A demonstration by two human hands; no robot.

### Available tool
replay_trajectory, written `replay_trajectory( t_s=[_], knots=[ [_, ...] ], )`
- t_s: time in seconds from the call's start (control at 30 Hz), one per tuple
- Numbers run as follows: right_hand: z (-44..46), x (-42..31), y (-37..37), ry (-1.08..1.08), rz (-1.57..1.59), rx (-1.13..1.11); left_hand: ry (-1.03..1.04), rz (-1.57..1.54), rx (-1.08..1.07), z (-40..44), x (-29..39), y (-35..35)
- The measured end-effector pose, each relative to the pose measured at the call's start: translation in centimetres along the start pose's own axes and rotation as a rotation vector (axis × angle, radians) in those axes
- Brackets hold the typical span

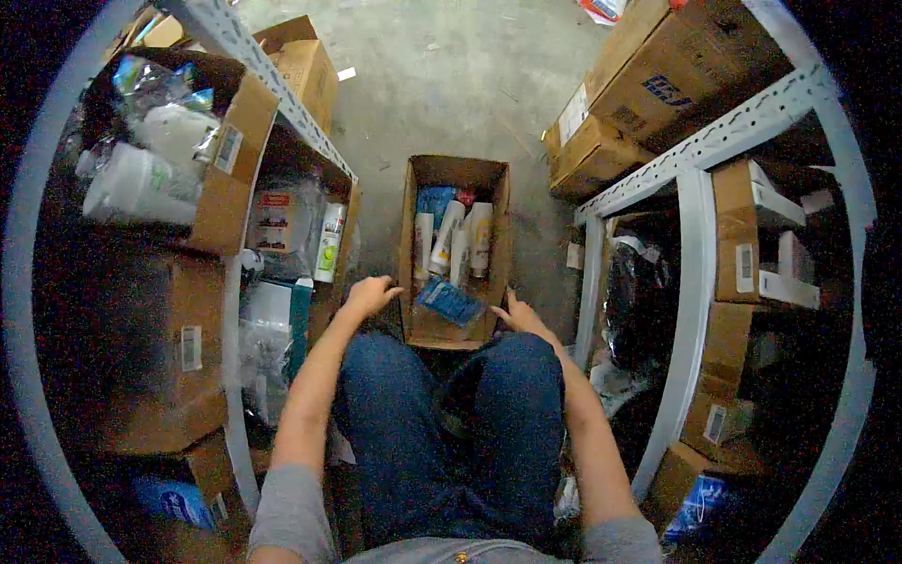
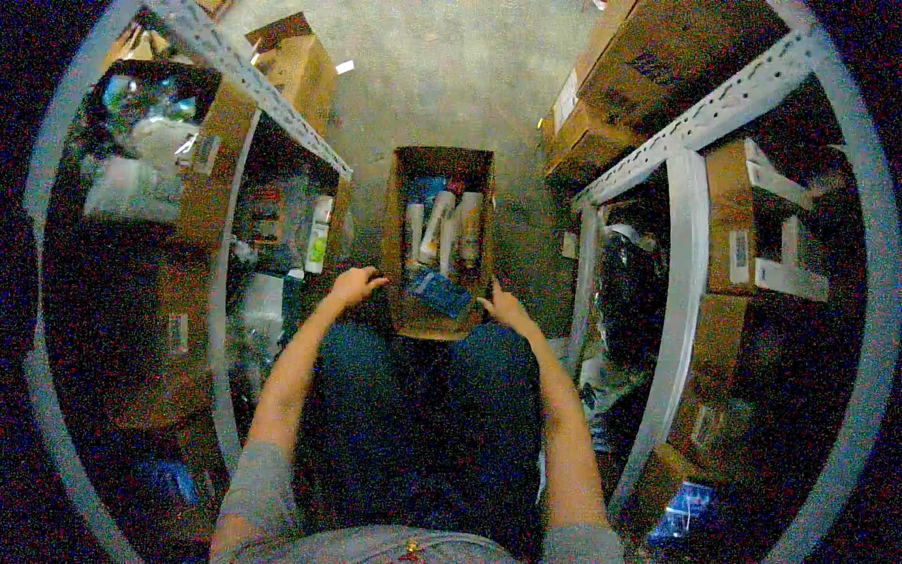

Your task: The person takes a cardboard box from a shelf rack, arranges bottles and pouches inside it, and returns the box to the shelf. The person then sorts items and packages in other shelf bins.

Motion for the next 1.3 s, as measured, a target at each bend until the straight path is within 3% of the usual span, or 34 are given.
replay_trajectory(
  t_s=[0.13,0.17,0.23,0.3,0.33,0.4,0.43,0.5,0.63,0.7,0.77,0.9,1.03,1.17,1.23,1.3],
  knots=[
    [-0.5,0.7,-5.5,-0.073,-0.019,-0.083,-0.006,0.014,0.034,0.1,-1.9,-2.8],
    [0.4,1.5,-7.0,-0.117,-0.137,-0.035,0.010,0.048,0.041,0.8,-2.0,-3.7],
    [1.4,-0.2,-11.9,-0.006,-0.435,-0.170,0.012,0.148,-0.021,-0.1,1.3,-8.8],
    [-0.4,-4.6,-17.2,-0.080,-0.362,0.139,0.011,-0.009,0.299,-0.5,3.5,-11.7],
    [-0.9,-6.0,-18.3,-0.067,-0.365,0.268,0.015,-0.017,0.302,-0.9,4.6,-11.3],
    [-1.1,-8.0,-17.1,-0.147,-0.240,0.341,0.010,-0.315,0.448,-1.9,6.7,-10.9],
    [-1.3,-9.3,-16.7,-0.229,-0.105,0.413,0.054,-0.295,0.477,-3.2,8.0,-10.1],
    [-2.5,-11.0,-13.7,-0.225,-0.153,0.288,-0.001,-0.210,0.293,-6.1,9.5,-8.4],
    [-3.1,-12.1,-10.8,-0.124,-0.382,0.034,-0.015,-0.038,0.149,-6.7,9.1,-5.1],
    [-2.6,-11.6,-9.8,-0.078,-0.295,0.059,-0.021,-0.060,0.194,-6.0,9.1,-4.6],
    [-2.2,-11.1,-8.7,-0.165,-0.165,0.183,-0.013,-0.072,0.148,-6.6,9.5,-4.0],
    [-0.6,-8.3,-3.5,-0.124,-0.227,-0.040,-0.016,-0.017,0.051,-7.6,9.8,-3.1],
    [-0.4,-7.0,0.6,-0.116,-0.047,0.117,-0.110,0.076,-0.117,-7.1,7.7,-0.2],
    [0.2,-7.0,3.8,0.027,0.080,-0.064,0.002,0.125,-0.234,-8.6,8.8,-0.5],
    [0.9,-7.2,4.8,0.072,0.045,-0.110,0.012,0.073,-0.119,-6.8,8.2,1.8],
    [2.0,-6.3,6.6,-0.031,0.212,0.054,0.032,0.132,-0.073,-6.2,8.6,2.4]
  ],
)
Point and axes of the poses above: each hand's wrist, its own z-axis towards the middle knuckle, its own y-axis out of the palm, x = y × z, the point moved 4 cm from there along z, towards the middle knuckle
